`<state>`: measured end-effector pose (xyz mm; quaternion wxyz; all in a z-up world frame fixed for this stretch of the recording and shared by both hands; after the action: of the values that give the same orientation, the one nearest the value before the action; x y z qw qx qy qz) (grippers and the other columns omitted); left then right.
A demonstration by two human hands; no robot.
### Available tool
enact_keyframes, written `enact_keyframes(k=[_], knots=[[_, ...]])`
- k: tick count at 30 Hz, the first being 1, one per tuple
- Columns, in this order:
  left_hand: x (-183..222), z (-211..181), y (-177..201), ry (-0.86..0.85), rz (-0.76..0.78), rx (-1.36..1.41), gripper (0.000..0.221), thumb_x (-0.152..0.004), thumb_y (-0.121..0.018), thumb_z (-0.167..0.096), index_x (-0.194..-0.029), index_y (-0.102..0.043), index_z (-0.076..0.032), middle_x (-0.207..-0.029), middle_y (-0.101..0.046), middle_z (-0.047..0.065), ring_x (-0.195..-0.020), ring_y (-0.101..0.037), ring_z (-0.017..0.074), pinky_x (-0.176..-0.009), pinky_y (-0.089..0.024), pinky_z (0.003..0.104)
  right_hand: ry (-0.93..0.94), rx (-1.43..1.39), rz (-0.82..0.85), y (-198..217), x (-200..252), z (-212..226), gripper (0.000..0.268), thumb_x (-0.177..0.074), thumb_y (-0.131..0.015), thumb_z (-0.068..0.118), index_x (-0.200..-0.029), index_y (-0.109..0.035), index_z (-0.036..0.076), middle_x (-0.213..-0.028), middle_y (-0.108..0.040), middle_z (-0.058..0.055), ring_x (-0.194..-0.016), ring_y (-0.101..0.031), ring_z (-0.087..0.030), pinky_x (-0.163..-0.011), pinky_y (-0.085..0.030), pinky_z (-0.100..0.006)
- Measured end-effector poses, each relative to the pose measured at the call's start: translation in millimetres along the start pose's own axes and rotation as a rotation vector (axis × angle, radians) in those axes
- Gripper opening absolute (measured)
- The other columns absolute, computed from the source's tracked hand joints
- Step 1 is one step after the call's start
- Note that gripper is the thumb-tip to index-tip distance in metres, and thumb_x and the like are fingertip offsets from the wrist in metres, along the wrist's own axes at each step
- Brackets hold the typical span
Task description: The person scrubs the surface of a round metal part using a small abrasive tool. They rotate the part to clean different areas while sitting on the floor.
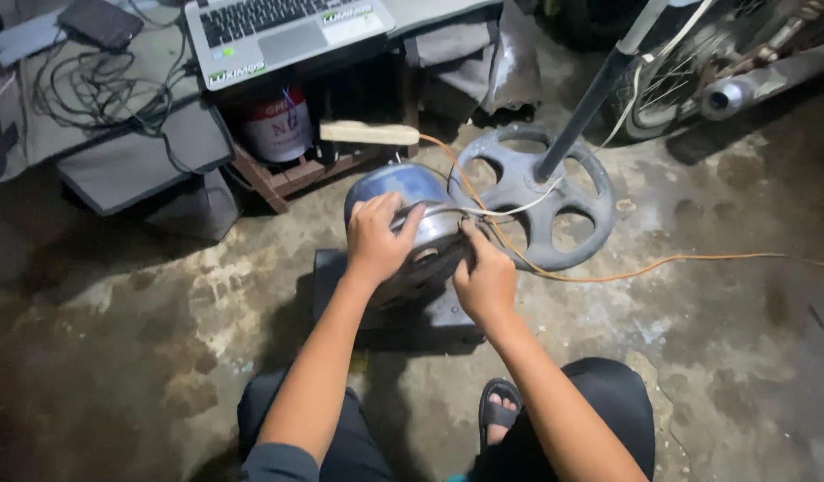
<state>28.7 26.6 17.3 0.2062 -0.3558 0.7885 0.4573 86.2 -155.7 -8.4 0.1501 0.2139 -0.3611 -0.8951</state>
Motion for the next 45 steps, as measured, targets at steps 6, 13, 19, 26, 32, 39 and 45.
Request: enact_keyframes(k=[6, 13, 19, 26, 32, 39, 45], knots=[[-1.8, 2.5, -1.6, 0.014, 0.005, 0.007, 0.044, -0.098, -0.069, -0.045, -0.072, -0.051, -0.015, -0.062, -0.054, 0.004, -0.068, -0.065, 0.031, -0.069, -0.048, 0.038, -0.068, -0.043, 0.059, -11.8, -8.1, -23.0, 0.051, -0.084, -0.053, 0.004, -0.132, -0.068, 0.015, -0.111, -0.075, -0.02, -0.104, -0.071, -0.041, -0.092, -0.057, -0.05], [-2.6, -6.1, -1.0, -0.002, 0.01, 0.011, 0.045, -0.098, -0.069, -0.045, -0.072, -0.05, -0.015, -0.062, -0.053, 0.005, -0.068, -0.065, 0.0318, -0.069, -0.048, 0.039, -0.098, 0.058, 0.1, -17.8, -13.0, -37.6, 0.05, -0.083, -0.056, 0.008, -0.131, -0.067, 0.017, -0.111, -0.075, -0.017, -0.108, -0.07, -0.038, -0.097, -0.056, -0.05], [1.3, -5.7, -0.1, 0.012, 0.021, 0.005, 0.045, -0.097, -0.069, -0.046, -0.07, -0.049, -0.016, -0.06, -0.051, 0.002, -0.066, -0.064, 0.0302, -0.069, -0.047, 0.037, 0.001, -0.079, -0.012, -13.3, -8.3, -28.5, 0.056, -0.081, -0.053, 0.002, -0.134, -0.066, 0.014, -0.116, -0.074, -0.017, -0.109, -0.068, -0.039, -0.095, -0.055, -0.048], [-1.2, -0.5, -0.1, 0.017, 0.009, 0.009, 0.044, -0.099, -0.07, -0.044, -0.071, -0.049, -0.016, -0.061, -0.051, 0.002, -0.066, -0.064, 0.0297, -0.069, -0.047, 0.037, -0.032, -0.041, 0.022, -14.7, -7.1, -16.6, 0.057, -0.083, -0.054, 0.004, -0.137, -0.065, 0.016, -0.119, -0.074, -0.016, -0.11, -0.068, -0.038, -0.096, -0.054, -0.049], [-4.2, 0.3, -0.4, -0.01, 0.012, 0.035, 0.039, -0.098, -0.074, -0.037, -0.073, -0.054, -0.014, -0.064, -0.056, 0.005, -0.068, -0.065, 0.0322, -0.069, -0.047, 0.039, 0.075, -0.048, -0.043, -16.2, -2.9, -19.2, 0.058, -0.079, -0.057, 0.0, -0.136, -0.065, 0.01, -0.119, -0.072, -0.022, -0.106, -0.069, -0.041, -0.092, -0.055, -0.05], [0.7, 17.2, 15.5, -0.072, 0.053, 0.154, 0.038, -0.104, -0.074, -0.031, -0.076, -0.054, -0.013, -0.067, -0.052, 0.006, -0.072, -0.064, 0.0339, -0.071, -0.047, 0.037, -0.153, -0.146, 0.159, -18.4, -14.9, -38.4, 0.049, -0.085, -0.058, 0.006, -0.131, -0.069, 0.016, -0.115, -0.076, -0.013, -0.111, -0.07, -0.034, -0.096, -0.056, -0.045], [25.9, 83.7, 61.1, 0.127, 0.058, 0.462, 0.037, -0.099, -0.071, -0.021, -0.068, -0.054, -0.011, -0.058, -0.035, -0.001, -0.057, -0.036, 0.0121, -0.057, -0.034, 0.029, 0.211, -0.363, 0.035, -21.9, 22.9, 8.9, 0.056, -0.077, -0.073, 0.007, -0.132, -0.067, 0.012, -0.129, -0.07, -0.017, -0.12, -0.065, -0.036, -0.099, -0.054, -0.045]])
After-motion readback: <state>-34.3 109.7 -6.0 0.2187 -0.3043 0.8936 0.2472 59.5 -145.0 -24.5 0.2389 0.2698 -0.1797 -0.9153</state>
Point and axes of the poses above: each hand's wrist, its own x-axis away from the middle knuckle, its own y-axis out of the back of the hand, z = x × y, the point moved 3 cm from there along -x, towards the middle knuckle
